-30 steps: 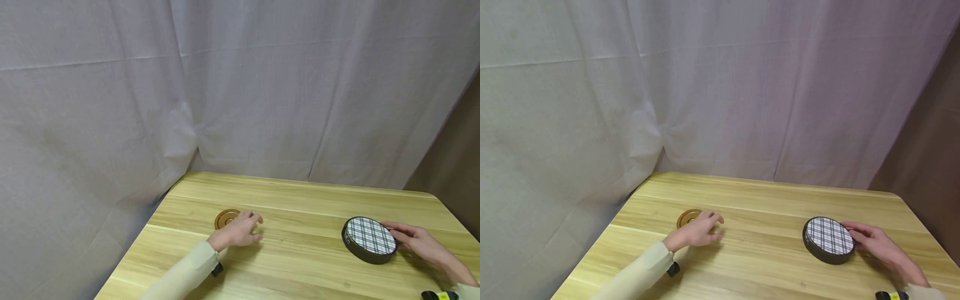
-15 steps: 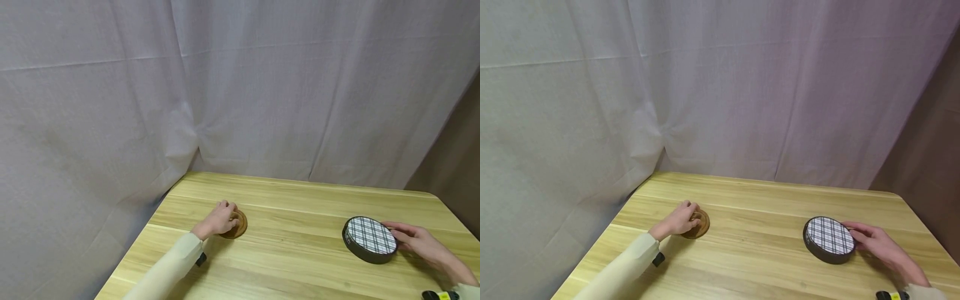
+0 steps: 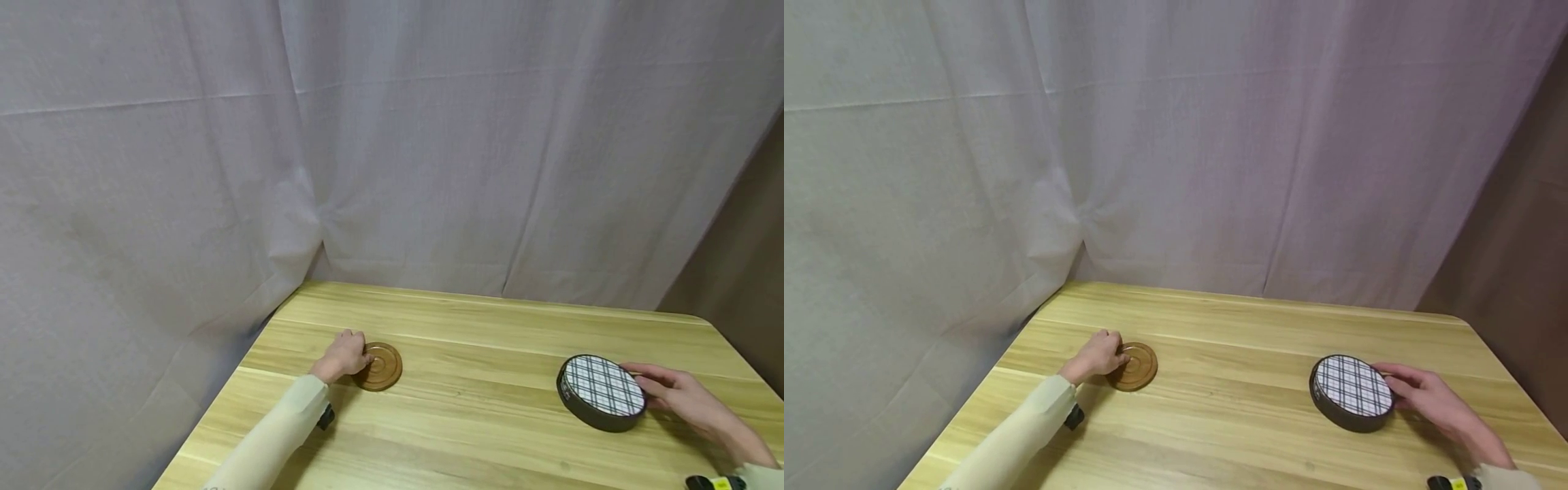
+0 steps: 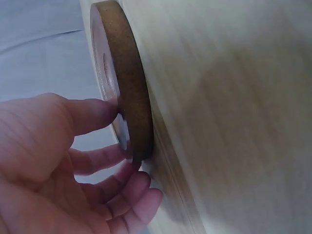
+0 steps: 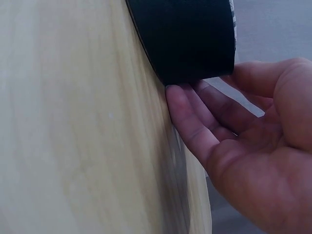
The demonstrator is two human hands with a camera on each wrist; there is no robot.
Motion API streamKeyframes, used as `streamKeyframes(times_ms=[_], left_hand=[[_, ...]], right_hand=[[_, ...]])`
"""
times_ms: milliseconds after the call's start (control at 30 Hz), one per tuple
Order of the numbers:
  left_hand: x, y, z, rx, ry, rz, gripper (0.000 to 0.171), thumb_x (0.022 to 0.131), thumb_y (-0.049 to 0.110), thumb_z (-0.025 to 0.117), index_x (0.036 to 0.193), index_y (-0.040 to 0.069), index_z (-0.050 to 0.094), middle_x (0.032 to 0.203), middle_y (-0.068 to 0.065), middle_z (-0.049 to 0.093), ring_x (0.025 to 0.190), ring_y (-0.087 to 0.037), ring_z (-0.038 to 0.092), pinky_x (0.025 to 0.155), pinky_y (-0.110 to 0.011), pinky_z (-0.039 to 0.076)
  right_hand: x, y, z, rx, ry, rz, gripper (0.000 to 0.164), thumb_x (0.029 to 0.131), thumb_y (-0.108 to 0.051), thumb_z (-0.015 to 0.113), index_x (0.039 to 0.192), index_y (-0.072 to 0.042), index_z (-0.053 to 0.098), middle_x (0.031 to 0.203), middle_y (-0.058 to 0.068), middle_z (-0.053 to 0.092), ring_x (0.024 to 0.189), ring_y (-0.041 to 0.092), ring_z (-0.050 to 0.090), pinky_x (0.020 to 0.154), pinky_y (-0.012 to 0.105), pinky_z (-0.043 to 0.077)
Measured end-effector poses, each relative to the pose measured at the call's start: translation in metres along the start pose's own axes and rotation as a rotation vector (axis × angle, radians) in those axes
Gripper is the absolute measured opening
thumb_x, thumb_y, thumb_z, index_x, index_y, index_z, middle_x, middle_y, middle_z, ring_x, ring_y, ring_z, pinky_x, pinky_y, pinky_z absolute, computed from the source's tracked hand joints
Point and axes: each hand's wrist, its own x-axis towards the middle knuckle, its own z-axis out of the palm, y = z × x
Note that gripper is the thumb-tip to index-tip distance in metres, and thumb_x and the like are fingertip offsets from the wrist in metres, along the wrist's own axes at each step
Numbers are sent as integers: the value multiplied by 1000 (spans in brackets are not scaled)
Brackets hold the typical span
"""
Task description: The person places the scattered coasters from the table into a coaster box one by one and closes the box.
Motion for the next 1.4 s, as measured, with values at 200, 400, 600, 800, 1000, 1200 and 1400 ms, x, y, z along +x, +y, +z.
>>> streamKeyframes(times_ms=[200,400,600,800,1000,1200,1400], left_hand=[[1,5,0,1,0,-29,22,90,26,71,85,8,59,94,-13,55,94,-31,53,79,-48,51],[0,10,4,14,13,-54,20,88,22,70,83,8,56,95,-14,54,96,-34,53,79,-49,52],[4,12,1,-14,87,-5,23,88,21,70,93,5,54,83,-13,61,80,-30,61,69,-44,53],[5,15,-6,-155,124,31,27,89,23,72,100,6,54,84,-8,61,76,-21,58,67,-38,50],[6,20,-12,-258,181,72,24,91,18,69,108,6,58,89,-8,63,73,-18,53,61,-30,44],[9,33,-19,-306,245,84,12,96,15,59,105,8,63,90,-10,68,68,-17,54,60,-29,44],[15,50,-22,-350,256,100,13,97,13,57,105,8,65,91,-10,69,75,-18,59,66,-30,48]], right_hand=[[-1,0,0,-13,7,2,44,105,-21,46,141,4,46,108,-39,55,96,-13,58,76,20,56],[-1,3,-1,9,-14,-6,43,105,-20,45,141,6,46,109,-38,56,98,-12,59,77,20,56],[0,3,-2,17,-5,-9,42,105,-20,45,140,2,48,109,-38,56,97,-12,59,76,20,57],[1,3,0,11,-2,-4,42,105,-20,46,140,3,48,108,-38,56,96,-10,60,76,21,57],[0,2,0,-11,9,11,44,105,-23,46,140,4,47,108,-40,54,96,-12,58,76,20,56],[0,2,0,-3,4,12,43,105,-23,46,140,3,48,107,-39,55,96,-12,59,76,20,56],[0,1,-1,-1,3,25,46,105,-23,46,141,6,45,108,-40,54,97,-13,57,77,20,56]])
